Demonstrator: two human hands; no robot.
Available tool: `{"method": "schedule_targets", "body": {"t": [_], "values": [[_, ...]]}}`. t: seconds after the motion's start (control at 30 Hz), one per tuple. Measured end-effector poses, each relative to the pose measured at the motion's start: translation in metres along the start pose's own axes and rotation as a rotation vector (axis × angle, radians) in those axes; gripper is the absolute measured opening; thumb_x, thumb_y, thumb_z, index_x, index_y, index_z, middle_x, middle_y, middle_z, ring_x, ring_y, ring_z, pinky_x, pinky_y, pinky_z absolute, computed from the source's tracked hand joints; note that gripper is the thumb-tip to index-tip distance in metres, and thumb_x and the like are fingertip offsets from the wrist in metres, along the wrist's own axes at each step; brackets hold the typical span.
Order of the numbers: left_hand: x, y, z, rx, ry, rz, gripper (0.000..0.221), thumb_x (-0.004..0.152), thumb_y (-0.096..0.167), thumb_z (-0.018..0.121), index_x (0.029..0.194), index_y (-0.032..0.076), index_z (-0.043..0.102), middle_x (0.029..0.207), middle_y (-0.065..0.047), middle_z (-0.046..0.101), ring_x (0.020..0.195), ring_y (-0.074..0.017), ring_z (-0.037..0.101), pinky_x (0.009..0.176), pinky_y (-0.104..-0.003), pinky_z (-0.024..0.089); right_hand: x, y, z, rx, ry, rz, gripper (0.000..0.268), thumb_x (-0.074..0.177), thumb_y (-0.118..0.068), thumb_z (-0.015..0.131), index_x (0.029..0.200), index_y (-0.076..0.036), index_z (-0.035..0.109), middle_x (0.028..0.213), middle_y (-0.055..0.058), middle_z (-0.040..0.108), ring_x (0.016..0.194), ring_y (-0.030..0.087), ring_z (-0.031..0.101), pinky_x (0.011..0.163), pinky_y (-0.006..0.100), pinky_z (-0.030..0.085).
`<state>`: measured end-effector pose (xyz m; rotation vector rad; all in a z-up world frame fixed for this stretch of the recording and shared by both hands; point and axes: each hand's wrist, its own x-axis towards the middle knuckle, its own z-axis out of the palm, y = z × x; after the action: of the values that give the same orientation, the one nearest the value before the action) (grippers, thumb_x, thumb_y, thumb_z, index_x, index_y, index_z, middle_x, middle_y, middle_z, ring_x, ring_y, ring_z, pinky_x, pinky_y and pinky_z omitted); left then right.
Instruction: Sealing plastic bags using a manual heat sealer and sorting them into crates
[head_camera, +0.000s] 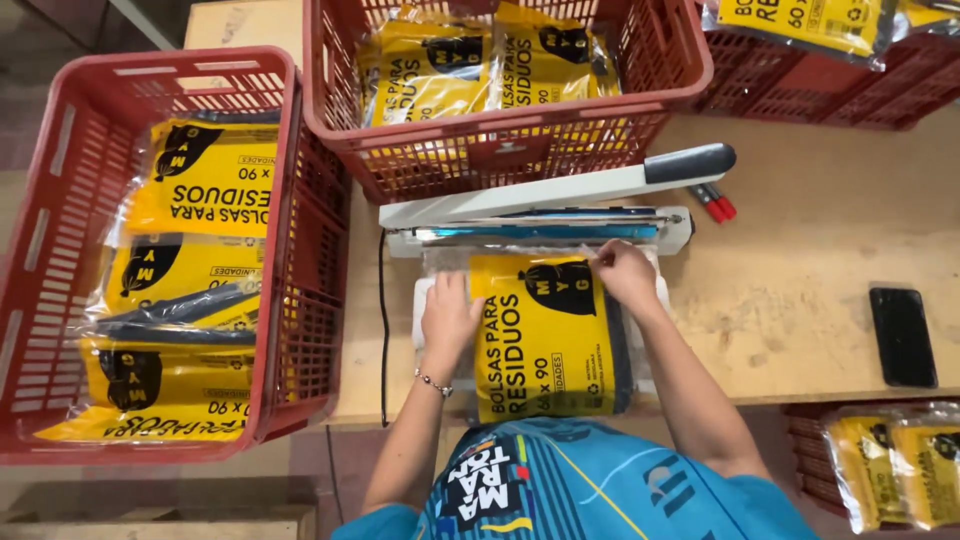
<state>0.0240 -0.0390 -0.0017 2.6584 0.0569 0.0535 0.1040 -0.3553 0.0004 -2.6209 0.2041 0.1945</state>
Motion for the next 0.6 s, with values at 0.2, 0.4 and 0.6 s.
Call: {"method": "schedule_targets", "body": {"t": [0.2, 0.4, 0.6], "values": [[-0.002, 0.019, -0.042, -0.438, 0.006, -0.219, 0.075, 0.089, 0.034, 0.074, 0.145, -0.005, 0.042, 0.132, -0.034, 0.055, 0.124, -0.0539, 0.055, 0.107, -0.060, 0.046, -0.074, -0.059, -0.057, 0.732, 0.209, -0.424, 0.011, 0.095, -0.009, 0.066, 0.088, -0.011, 0.058, 0.084, 0.005, 0.063, 0.073, 0.016, 0.056, 0.070, 0.030, 0.047], [0.029, -0.001, -0.008, -0.398, -0.062, -0.290, 0.027, 0.091, 0.050, 0.068, 0.092, 0.024, 0.075, 0.079, -0.005, 0.074, 0.089, -0.0306, 0.073, 0.078, -0.044, 0.057, -0.023, -0.011, -0.019, 0.740, 0.326, -0.096, 0.017, 0.091, -0.009, 0.073, 0.102, -0.011, 0.059, 0.080, 0.001, 0.061, 0.073, 0.013, 0.056, 0.069, 0.028, 0.048], [0.063, -0.006, 0.024, -0.040, 0.151, -0.228, 0.024, 0.090, 0.044, 0.064, 0.093, 0.023, 0.074, 0.086, -0.006, 0.074, 0.088, -0.0309, 0.070, 0.078, -0.046, 0.059, 0.029, 0.004, 0.002, 0.395, 0.247, 0.084, 0.046, 0.083, -0.018, 0.078, 0.123, -0.016, 0.055, 0.091, 0.003, 0.074, 0.094, 0.028, 0.072, 0.090, 0.044, 0.053]]}}
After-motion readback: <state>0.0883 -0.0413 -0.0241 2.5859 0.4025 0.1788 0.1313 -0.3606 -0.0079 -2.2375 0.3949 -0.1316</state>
